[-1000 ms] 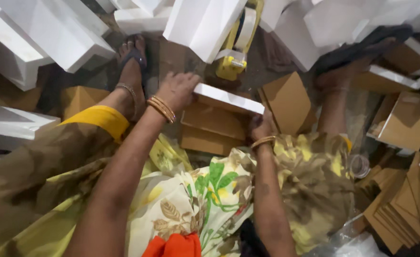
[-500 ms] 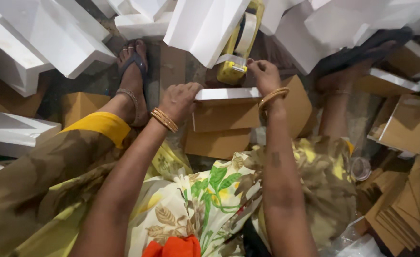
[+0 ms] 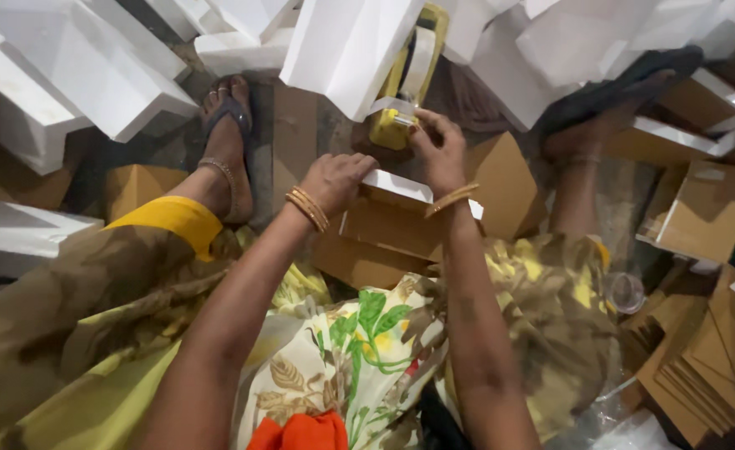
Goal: The person sits on the floor and repeatedly assembles small cardboard boxes by inserting white foam inserts and sealing the flaps with a tape dispenser. The person handles boxes and foam pieces one at a time, using the tape dispenser to secure each box before moving to the next.
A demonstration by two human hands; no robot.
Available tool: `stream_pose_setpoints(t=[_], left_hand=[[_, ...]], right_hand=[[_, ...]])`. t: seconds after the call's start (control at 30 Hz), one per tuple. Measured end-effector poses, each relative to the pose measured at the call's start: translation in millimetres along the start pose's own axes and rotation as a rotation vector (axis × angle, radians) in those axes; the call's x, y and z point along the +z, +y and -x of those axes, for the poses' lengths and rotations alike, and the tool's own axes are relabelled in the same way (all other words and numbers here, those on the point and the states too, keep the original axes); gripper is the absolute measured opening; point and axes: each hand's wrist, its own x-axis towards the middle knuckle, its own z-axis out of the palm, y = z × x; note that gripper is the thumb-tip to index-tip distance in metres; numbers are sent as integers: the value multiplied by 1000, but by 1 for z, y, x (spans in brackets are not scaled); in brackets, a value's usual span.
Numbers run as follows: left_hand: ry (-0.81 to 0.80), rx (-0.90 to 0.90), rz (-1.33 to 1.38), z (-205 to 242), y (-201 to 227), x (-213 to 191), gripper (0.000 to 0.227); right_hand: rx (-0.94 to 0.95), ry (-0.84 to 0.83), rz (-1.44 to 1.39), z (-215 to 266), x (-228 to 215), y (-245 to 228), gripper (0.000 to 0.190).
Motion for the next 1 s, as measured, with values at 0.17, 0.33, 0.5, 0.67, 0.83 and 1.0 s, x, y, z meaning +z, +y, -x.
stream_pose_setpoints(t=[0.17, 0.33, 0.5, 0.67, 0.83, 1.0], left_hand=[[2, -25, -47, 0, -5, 13, 31], [-25, -24, -8, 2, -5, 8, 30], [8, -16, -8, 1, -1, 5, 31], [20, -66, -4, 2, 0, 9, 30], [-51, -68, 79, -12, -8, 9, 36], [-113, -236, 347, -14, -20, 18, 43]], right_hand=[[249, 3, -251, -16, 1, 20, 31], [433, -79, -213, -37, 3, 26, 32], [160, -46, -97, -30, 7, 2, 24], [199, -116, -297, 86, 4, -13, 16], [442, -47, -435, 140, 48, 38, 19], [465, -109, -385, 122, 55, 85, 24]])
